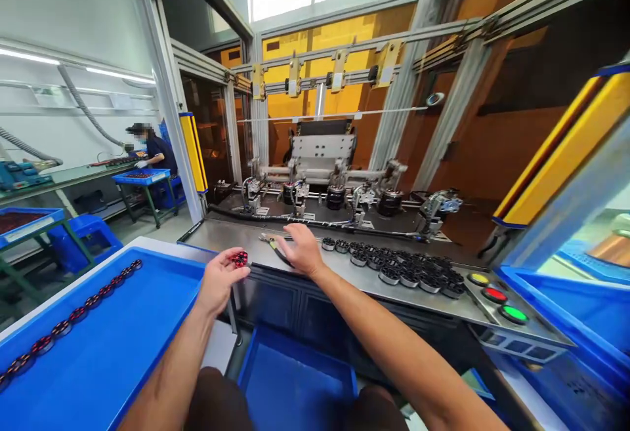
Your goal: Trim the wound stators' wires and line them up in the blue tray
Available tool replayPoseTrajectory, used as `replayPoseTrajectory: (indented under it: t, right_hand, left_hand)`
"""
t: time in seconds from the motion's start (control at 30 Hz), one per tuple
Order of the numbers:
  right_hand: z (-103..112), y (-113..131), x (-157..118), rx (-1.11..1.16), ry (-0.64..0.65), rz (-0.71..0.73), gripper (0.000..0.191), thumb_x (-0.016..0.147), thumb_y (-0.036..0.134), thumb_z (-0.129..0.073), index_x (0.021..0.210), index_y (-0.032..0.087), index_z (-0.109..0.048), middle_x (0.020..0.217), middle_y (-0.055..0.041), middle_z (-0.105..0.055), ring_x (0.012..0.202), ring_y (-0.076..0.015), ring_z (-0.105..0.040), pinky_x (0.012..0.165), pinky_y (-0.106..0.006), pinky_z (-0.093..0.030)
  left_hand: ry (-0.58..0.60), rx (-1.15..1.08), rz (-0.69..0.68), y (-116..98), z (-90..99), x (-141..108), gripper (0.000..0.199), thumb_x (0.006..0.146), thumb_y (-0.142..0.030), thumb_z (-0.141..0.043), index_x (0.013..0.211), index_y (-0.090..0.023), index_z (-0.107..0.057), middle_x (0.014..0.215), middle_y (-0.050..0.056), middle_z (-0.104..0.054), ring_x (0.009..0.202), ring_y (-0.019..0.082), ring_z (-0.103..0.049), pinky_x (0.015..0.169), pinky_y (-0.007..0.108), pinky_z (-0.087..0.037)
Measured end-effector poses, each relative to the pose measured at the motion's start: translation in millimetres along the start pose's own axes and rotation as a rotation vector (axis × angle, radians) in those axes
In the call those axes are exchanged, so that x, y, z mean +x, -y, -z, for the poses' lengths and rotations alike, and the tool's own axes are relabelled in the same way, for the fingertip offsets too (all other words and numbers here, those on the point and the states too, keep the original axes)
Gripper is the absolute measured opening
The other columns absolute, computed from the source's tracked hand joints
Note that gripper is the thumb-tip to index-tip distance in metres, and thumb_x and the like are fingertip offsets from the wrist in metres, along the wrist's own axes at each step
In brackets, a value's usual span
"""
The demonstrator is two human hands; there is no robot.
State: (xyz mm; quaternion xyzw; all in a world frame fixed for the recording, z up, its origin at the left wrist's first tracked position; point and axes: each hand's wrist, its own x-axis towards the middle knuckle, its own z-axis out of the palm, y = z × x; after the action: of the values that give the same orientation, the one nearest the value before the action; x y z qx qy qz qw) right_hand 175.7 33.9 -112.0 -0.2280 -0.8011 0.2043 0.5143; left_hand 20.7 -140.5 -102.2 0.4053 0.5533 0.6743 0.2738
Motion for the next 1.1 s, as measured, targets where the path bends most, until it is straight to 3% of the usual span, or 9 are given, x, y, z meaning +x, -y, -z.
replayPoseTrajectory:
  t: [0.17, 0.27, 0.37, 0.53, 0.63, 0.73, 0.87, 1.0, 1.1]
  right_hand:
    - [40, 83, -87, 0.304, 0.104, -0.130, 0.028, 0.095, 0.044, -0.055, 0.095, 0.018, -0.066, 0.082, -0.0043, -0.068, 0.072, -0.0161, -0.063, 0.066, -0.029, -0.052]
    - [68, 133, -140, 0.496, 0.236, -0.312, 0.030, 0.092, 0.043, -0.060, 0.076, 0.018, -0.063, 0.065, 0.0008, -0.060, 0.057, -0.0113, -0.053, 0.053, -0.023, -0.043]
    - [82, 160, -165, 0.705, 0.303, -0.563, 0.034, 0.085, 0.044, -0.068, 0.067, 0.017, -0.060, 0.061, 0.0019, -0.055, 0.055, -0.0095, -0.045, 0.053, -0.023, -0.037]
    - [96, 147, -176, 1.127, 0.368, -0.824, 0.037, 0.082, 0.044, -0.075, 0.063, 0.017, -0.057, 0.056, 0.0054, -0.045, 0.049, -0.0066, -0.035, 0.048, -0.022, -0.028]
    - [109, 122, -185, 1.416, 0.664, -0.715, 0.038, 0.077, 0.043, -0.079, 0.058, 0.017, -0.059, 0.055, 0.0035, -0.050, 0.047, -0.0068, -0.040, 0.048, -0.023, -0.030]
    - [112, 108, -202, 1.366, 0.856, -0.603, 0.030, 0.073, 0.038, -0.084, 0.063, 0.015, -0.068, 0.061, -0.0018, -0.063, 0.054, -0.0094, -0.053, 0.054, -0.023, -0.038]
    - [95, 127, -228, 1.370, 0.641, -0.927, 0.037, 0.062, 0.034, -0.093, 0.086, 0.015, -0.072, 0.075, -0.0035, -0.074, 0.061, -0.0103, -0.064, 0.060, -0.022, -0.050]
    - [81, 154, -236, 1.402, 0.462, -1.101, 0.032, 0.066, 0.033, -0.091, 0.077, 0.014, -0.068, 0.062, -0.0004, -0.071, 0.048, -0.0077, -0.061, 0.050, -0.018, -0.051]
    - [81, 160, -237, 1.354, 0.441, -1.143, 0.031, 0.067, 0.036, -0.089, 0.072, 0.014, -0.068, 0.053, 0.0020, -0.066, 0.041, -0.0063, -0.058, 0.041, -0.014, -0.044]
  left_hand:
    - [-0.010, -0.001, -0.026, -2, -13.2, -110, 0.048, 0.058, -0.018, -0.089, 0.103, -0.018, -0.074, 0.112, 0.010, -0.072, 0.098, 0.022, -0.071, 0.086, 0.033, -0.059]
    - [0.049, 0.207, -0.312, -10, -18.2, -147, 0.045, 0.070, -0.008, -0.081, 0.110, -0.025, -0.073, 0.116, 0.007, -0.071, 0.107, 0.021, -0.068, 0.092, 0.031, -0.057]
    - [0.132, 0.356, -0.510, -14, -23.5, -162, 0.051, 0.073, -0.002, -0.077, 0.118, -0.026, -0.070, 0.114, 0.007, -0.071, 0.106, 0.020, -0.068, 0.092, 0.031, -0.057]
    - [0.208, 0.187, -0.414, -15, -35.8, -173, 0.060, 0.070, -0.003, -0.081, 0.123, -0.027, -0.065, 0.114, 0.007, -0.072, 0.103, 0.021, -0.070, 0.090, 0.030, -0.059]
    - [0.228, 0.003, -0.259, -17, -40.3, -181, 0.064, 0.070, -0.003, -0.083, 0.124, -0.028, -0.061, 0.113, 0.006, -0.073, 0.099, 0.018, -0.072, 0.088, 0.027, -0.060]
    - [0.203, -0.007, -0.283, -18, -41.6, -186, 0.068, 0.066, 0.000, -0.084, 0.124, -0.027, -0.060, 0.110, 0.005, -0.073, 0.096, 0.017, -0.072, 0.087, 0.027, -0.060]
    - [0.212, 0.069, -0.421, -12, -42.5, -186, 0.075, 0.064, 0.004, -0.081, 0.130, -0.024, -0.058, 0.107, 0.006, -0.072, 0.093, 0.018, -0.070, 0.082, 0.028, -0.061]
    - [0.234, 0.135, -0.460, -5, -44.9, -186, 0.073, 0.066, 0.002, -0.079, 0.131, -0.024, -0.057, 0.108, 0.008, -0.071, 0.094, 0.021, -0.069, 0.081, 0.034, -0.062]
    - [0.208, 0.165, -0.392, -5, -46.9, -185, 0.071, 0.067, -0.001, -0.081, 0.129, -0.025, -0.056, 0.106, 0.007, -0.071, 0.090, 0.021, -0.070, 0.082, 0.036, -0.062]
